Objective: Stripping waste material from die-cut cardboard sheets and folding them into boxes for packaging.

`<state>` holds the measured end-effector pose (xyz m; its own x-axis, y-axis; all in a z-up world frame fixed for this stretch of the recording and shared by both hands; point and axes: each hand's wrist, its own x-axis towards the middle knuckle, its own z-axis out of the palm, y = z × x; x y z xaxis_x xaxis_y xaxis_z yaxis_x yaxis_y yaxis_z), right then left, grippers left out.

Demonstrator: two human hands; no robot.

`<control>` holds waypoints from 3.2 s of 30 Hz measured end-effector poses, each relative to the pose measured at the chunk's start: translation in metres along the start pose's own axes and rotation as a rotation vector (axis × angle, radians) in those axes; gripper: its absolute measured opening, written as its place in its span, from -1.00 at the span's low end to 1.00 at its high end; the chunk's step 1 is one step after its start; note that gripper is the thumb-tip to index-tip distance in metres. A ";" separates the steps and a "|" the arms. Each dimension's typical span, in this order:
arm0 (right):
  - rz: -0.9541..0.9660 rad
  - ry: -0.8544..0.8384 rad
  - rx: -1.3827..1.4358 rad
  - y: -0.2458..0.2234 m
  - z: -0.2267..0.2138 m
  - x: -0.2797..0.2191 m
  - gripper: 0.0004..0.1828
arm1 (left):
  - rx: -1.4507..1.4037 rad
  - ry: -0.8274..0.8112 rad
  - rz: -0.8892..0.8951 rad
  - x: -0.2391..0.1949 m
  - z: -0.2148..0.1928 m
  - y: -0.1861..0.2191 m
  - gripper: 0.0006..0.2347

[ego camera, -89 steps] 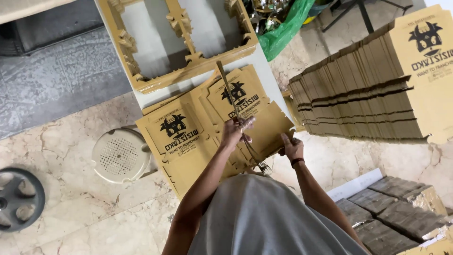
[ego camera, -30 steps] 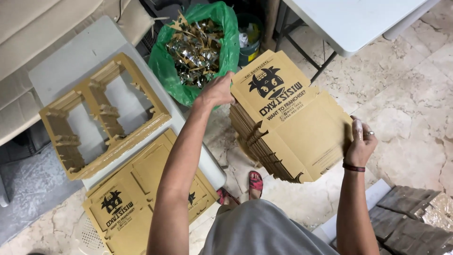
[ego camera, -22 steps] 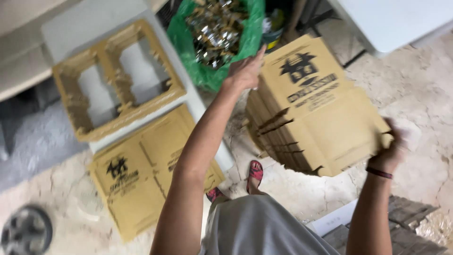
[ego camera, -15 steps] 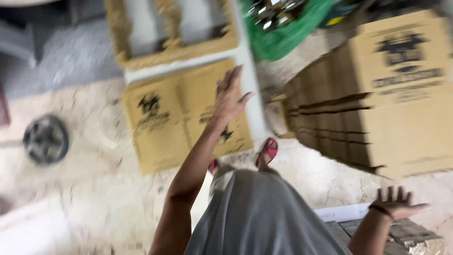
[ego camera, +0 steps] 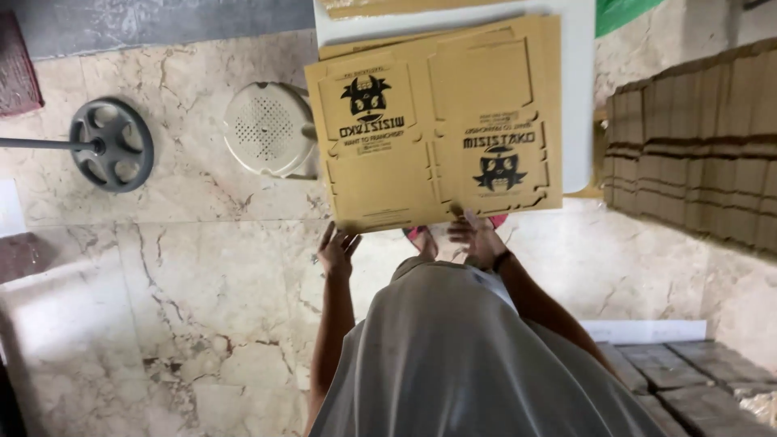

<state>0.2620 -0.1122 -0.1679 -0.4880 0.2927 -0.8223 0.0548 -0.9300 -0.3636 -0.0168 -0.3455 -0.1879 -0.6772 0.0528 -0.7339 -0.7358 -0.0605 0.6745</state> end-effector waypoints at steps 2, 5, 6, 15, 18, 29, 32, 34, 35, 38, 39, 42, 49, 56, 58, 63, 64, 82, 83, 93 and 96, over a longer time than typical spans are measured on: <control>0.175 -0.012 -0.007 -0.026 0.049 -0.010 -0.08 | -0.047 0.007 -0.002 -0.004 -0.003 -0.006 -0.59; 0.176 0.015 0.130 0.003 0.031 0.031 -0.60 | -0.007 0.031 -0.010 -0.014 -0.010 -0.009 -0.63; 0.190 0.020 0.137 0.009 0.023 0.031 -0.60 | 0.004 0.043 -0.016 -0.021 -0.011 -0.008 -0.63; 0.125 -0.171 0.106 -0.017 0.037 0.008 -0.53 | 0.125 -0.032 0.009 -0.051 0.003 0.012 -0.51; 0.067 -0.179 -0.011 -0.014 0.038 0.009 -0.49 | 0.142 -0.060 0.034 -0.058 0.005 0.023 -0.52; -0.161 -0.096 -0.462 -0.063 0.046 -0.019 -0.64 | 1.325 0.051 0.745 -0.094 0.067 0.031 -0.30; -0.017 -0.108 -0.332 -0.057 0.038 -0.004 -0.54 | 1.338 -0.189 1.009 -0.108 0.136 -0.005 -0.33; -0.058 -0.090 -0.545 -0.069 0.046 -0.016 -0.59 | 1.479 -0.281 0.801 -0.114 0.181 -0.003 -0.18; -0.106 -0.076 -0.756 -0.074 0.049 -0.023 -0.62 | 1.603 -0.371 0.590 -0.117 0.202 -0.002 -0.02; -0.500 -0.199 -1.461 -0.067 0.045 -0.026 -0.66 | 1.620 -0.338 0.460 -0.113 0.220 -0.016 0.11; -0.502 -0.200 -1.456 -0.024 0.004 0.012 -0.66 | 1.623 -0.337 0.463 -0.100 0.218 -0.029 0.11; -1.599 -0.052 -1.844 0.037 -0.065 0.105 -0.81 | 1.705 -0.266 0.441 -0.067 0.215 -0.059 0.10; -0.618 0.028 -0.646 -0.012 -0.008 0.042 -0.67 | 1.830 -0.383 0.607 -0.086 0.217 -0.029 -0.03; -0.251 0.220 0.155 0.002 0.027 0.012 -0.89 | 1.652 -1.385 1.790 -0.012 0.244 -0.057 0.13; -0.284 0.307 0.156 0.002 0.054 0.001 -0.80 | 1.922 -1.517 1.514 -0.043 0.278 -0.038 -0.20; -0.371 0.571 0.056 0.006 0.092 -0.002 -0.80 | 2.092 -1.763 1.496 -0.049 0.297 -0.054 -0.65; -0.411 0.602 0.050 0.020 0.083 0.011 -0.69 | 2.001 -1.762 1.475 -0.035 0.289 -0.073 -0.76; -0.265 1.099 -0.225 0.045 0.074 0.062 -0.52 | 1.964 -1.894 1.432 -0.071 0.283 -0.030 -0.81; -0.275 1.126 -0.241 0.040 0.079 0.060 -0.56 | 1.952 -1.867 1.462 -0.064 0.277 -0.039 -0.80; -0.272 1.232 -0.394 0.026 0.092 0.054 -0.68 | 1.833 -1.787 1.565 -0.089 0.271 -0.003 -0.81; -0.309 1.131 -0.299 0.029 0.087 0.041 -0.62 | 1.890 -1.691 1.598 -0.107 0.271 0.029 -0.78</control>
<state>0.1679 -0.1462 -0.1738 0.5139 0.6611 -0.5467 0.3422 -0.7423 -0.5760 0.0320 -0.0831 -0.0679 0.5924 0.7749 -0.2204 0.7978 -0.5262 0.2945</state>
